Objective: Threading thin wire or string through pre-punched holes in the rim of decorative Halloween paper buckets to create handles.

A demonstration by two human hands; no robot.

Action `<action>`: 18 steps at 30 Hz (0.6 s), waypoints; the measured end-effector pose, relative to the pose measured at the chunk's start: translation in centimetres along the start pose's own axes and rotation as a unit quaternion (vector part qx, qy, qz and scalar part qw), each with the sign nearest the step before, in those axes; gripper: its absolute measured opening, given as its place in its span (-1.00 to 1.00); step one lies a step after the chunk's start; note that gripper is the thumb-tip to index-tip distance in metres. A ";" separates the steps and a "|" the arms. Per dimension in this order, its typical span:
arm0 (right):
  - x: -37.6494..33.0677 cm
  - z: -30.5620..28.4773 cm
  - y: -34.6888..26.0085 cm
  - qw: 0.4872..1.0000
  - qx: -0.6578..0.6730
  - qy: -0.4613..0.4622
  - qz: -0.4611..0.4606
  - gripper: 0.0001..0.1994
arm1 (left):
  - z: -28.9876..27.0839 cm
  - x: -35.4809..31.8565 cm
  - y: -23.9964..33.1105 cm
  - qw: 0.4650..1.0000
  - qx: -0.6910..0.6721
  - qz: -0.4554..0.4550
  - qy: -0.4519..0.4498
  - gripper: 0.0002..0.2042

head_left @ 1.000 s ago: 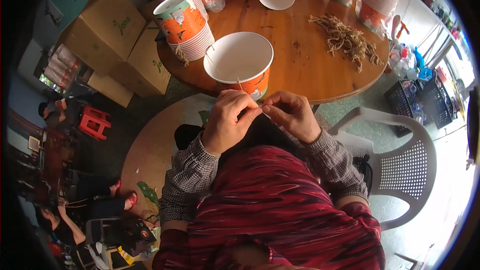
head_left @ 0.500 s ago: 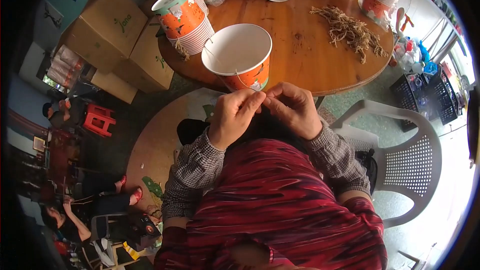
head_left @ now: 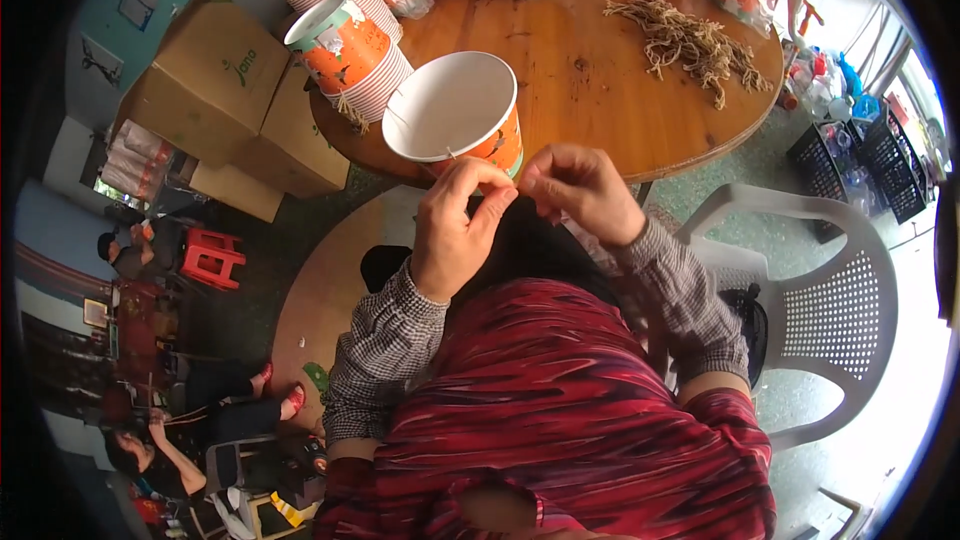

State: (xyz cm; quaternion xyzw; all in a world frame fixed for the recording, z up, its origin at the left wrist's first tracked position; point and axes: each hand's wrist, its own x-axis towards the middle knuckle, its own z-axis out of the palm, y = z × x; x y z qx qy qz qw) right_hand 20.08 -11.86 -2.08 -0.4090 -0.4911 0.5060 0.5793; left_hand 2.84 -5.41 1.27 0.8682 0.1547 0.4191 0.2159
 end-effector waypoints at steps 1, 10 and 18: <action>1.0 -1.3 0.8 0.997 -0.019 0.020 -0.071 -0.93 | 0.1 0.2 0.0 1.000 -0.002 -0.012 0.012 -0.87; 6.0 -5.3 1.9 0.918 0.067 0.300 -0.251 -0.91 | 0.6 2.1 -3.0 0.966 0.254 0.037 0.008 -0.71; 6.0 0.4 7.8 0.945 0.079 0.192 -0.254 -0.90 | 1.0 3.3 -4.0 0.975 0.210 -0.059 -0.048 -0.77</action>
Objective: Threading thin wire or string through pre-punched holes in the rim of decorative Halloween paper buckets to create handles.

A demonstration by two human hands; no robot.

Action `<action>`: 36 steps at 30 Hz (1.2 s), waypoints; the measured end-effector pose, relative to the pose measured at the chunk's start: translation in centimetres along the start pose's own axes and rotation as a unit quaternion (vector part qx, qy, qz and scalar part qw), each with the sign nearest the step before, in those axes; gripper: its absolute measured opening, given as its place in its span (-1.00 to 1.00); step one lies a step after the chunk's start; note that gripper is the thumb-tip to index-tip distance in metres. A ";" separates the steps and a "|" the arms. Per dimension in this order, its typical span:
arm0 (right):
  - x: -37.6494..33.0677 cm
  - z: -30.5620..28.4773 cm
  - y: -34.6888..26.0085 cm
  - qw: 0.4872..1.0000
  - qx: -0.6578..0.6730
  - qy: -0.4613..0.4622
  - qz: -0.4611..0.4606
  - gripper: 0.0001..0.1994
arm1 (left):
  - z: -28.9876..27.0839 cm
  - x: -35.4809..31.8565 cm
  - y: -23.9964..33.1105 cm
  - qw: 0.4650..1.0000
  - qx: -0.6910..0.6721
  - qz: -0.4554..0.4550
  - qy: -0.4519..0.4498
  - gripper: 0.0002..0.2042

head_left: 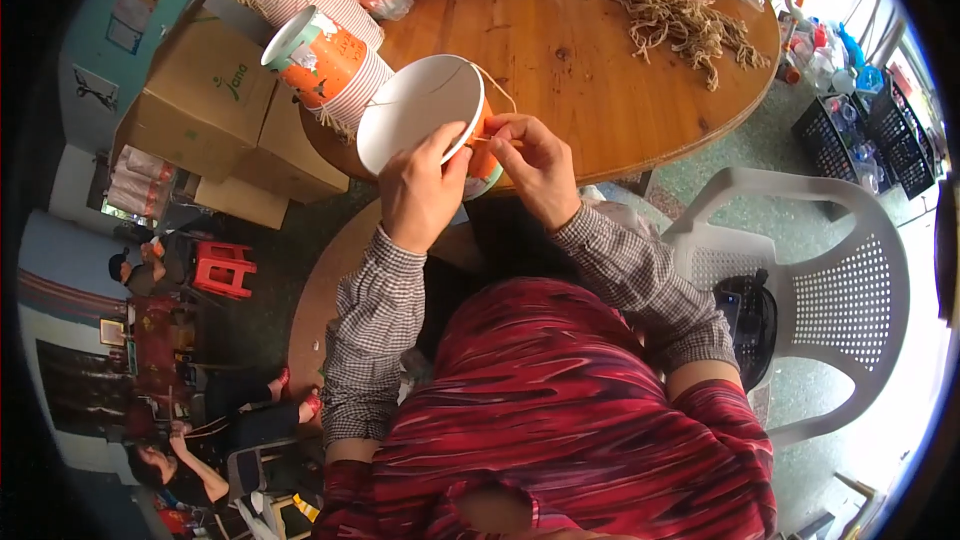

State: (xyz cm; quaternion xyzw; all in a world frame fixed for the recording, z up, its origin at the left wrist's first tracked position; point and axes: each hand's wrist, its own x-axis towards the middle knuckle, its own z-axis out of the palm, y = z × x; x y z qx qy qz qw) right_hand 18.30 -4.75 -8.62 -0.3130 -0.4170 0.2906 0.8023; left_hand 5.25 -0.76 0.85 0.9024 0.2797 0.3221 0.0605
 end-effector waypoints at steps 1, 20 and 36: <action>-0.2 0.2 -0.4 1.000 0.011 -0.001 0.016 -0.90 | 0.1 -0.1 -0.1 1.000 0.001 -0.003 -0.002 -0.77; 0.2 0.4 -1.0 0.996 -0.083 0.036 -0.007 -0.93 | 0.8 0.4 0.0 1.000 0.001 0.021 -0.011 -0.75; 7.3 -1.1 -7.2 0.848 -0.457 -0.080 -0.257 -0.84 | 2.9 2.9 0.0 0.995 -0.030 0.093 0.033 -0.90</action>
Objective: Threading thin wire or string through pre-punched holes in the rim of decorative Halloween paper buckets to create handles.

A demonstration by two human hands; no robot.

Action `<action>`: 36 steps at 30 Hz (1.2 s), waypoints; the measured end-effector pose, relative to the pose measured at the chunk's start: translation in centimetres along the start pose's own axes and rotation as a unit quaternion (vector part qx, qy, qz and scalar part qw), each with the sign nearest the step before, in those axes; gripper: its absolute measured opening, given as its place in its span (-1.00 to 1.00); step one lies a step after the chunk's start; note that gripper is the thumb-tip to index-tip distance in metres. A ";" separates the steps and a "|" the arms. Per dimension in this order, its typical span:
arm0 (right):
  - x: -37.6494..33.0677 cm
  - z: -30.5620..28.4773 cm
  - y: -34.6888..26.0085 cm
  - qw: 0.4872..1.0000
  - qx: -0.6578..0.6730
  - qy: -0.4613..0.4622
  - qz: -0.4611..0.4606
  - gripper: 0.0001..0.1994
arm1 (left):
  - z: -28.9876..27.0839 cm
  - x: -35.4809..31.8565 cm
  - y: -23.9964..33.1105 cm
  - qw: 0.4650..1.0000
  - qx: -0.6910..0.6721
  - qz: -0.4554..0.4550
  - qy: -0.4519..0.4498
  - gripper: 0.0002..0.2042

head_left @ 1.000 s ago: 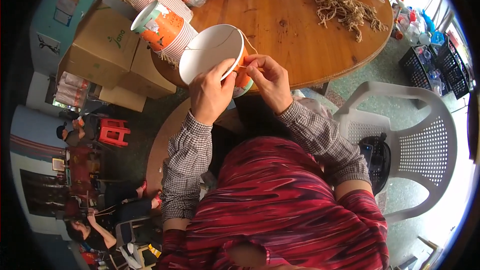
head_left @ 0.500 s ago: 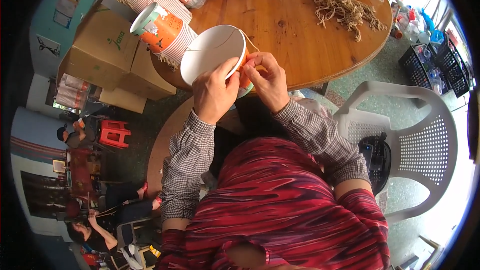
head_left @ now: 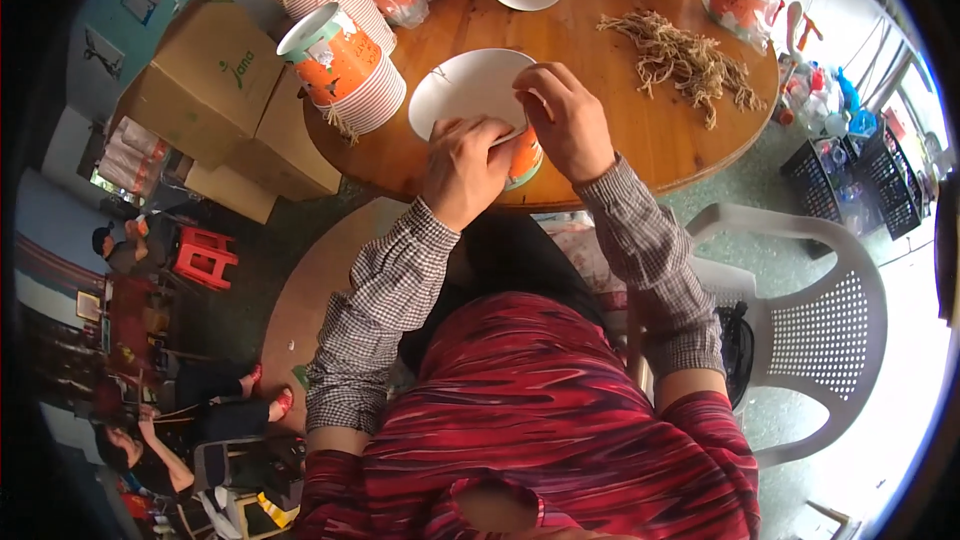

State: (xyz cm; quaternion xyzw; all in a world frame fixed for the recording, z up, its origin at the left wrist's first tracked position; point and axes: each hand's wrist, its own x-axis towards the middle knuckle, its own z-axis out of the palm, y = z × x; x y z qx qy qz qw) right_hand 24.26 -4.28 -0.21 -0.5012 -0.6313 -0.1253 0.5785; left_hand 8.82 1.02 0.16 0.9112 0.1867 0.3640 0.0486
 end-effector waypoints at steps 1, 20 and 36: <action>0.1 0.4 0.1 1.000 -0.001 -0.003 -0.003 -0.84 | 0.0 -0.1 0.1 1.000 -0.002 -0.001 0.004 -0.90; 1.0 -0.1 1.9 0.934 0.245 -0.200 0.165 -0.85 | 0.6 3.5 -2.5 0.950 -0.256 -0.175 0.028 -0.85; 1.1 2.2 2.0 0.943 0.249 -0.019 0.219 -0.88 | 1.9 3.8 -3.3 0.940 -0.299 -0.158 0.047 -0.83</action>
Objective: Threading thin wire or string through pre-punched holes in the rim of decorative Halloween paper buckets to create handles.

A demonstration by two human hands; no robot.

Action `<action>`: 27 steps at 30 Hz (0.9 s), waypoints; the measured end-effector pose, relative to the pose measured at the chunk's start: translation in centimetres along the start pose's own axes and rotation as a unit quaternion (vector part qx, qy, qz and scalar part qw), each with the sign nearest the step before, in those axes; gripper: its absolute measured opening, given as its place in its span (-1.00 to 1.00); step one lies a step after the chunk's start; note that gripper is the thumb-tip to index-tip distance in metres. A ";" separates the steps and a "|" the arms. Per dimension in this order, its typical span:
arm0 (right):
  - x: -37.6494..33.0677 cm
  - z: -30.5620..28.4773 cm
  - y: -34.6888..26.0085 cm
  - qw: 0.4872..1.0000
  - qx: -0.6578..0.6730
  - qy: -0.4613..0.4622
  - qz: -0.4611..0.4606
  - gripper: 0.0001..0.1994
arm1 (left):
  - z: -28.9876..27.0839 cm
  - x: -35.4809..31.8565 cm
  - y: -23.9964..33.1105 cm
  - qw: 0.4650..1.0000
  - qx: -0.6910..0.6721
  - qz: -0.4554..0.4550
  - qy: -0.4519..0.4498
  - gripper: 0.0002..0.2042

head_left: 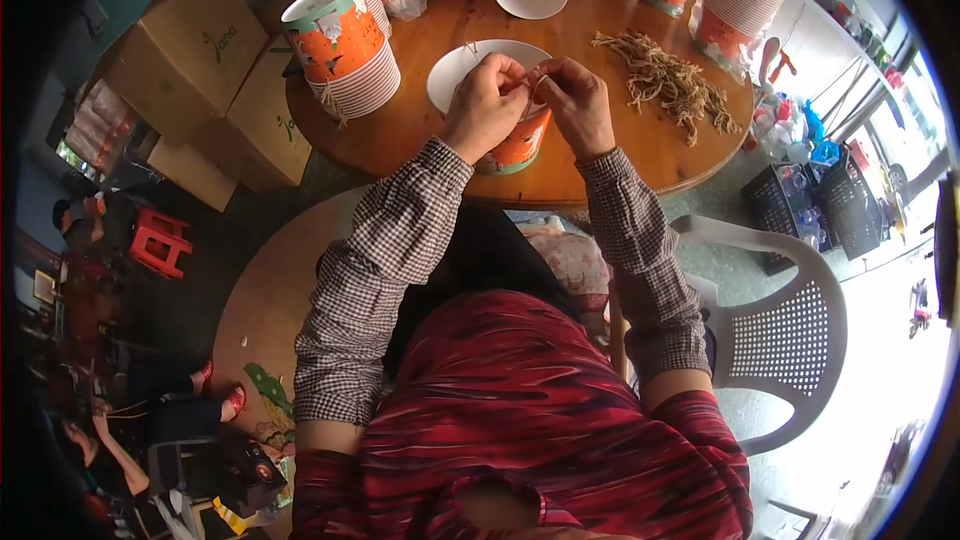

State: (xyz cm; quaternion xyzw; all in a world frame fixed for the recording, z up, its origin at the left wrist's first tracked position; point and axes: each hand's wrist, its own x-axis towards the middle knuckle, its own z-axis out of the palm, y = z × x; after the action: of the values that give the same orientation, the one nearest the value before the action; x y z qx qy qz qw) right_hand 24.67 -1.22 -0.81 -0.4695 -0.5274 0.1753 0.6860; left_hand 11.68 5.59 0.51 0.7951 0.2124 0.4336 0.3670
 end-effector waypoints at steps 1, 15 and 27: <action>0.1 -0.1 0.1 1.000 -0.001 0.002 0.001 -0.88 | 0.0 0.1 0.1 1.000 -0.001 0.000 -0.002 -0.83; 0.4 0.0 -1.1 0.998 -0.031 0.003 0.050 -0.83 | -1.3 -0.4 1.0 0.993 -0.018 -0.050 -0.103 -0.86; 1.7 -3.3 -1.1 0.970 0.179 -0.136 0.091 -0.82 | -2.4 0.4 0.5 0.967 -0.148 -0.095 -0.182 -0.86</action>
State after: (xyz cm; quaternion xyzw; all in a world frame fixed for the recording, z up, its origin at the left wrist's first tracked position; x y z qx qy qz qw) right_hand 27.97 -2.03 1.04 -0.3570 -0.5309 0.3908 0.6618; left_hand 9.87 6.47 1.99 0.7735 0.1506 0.2714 0.5526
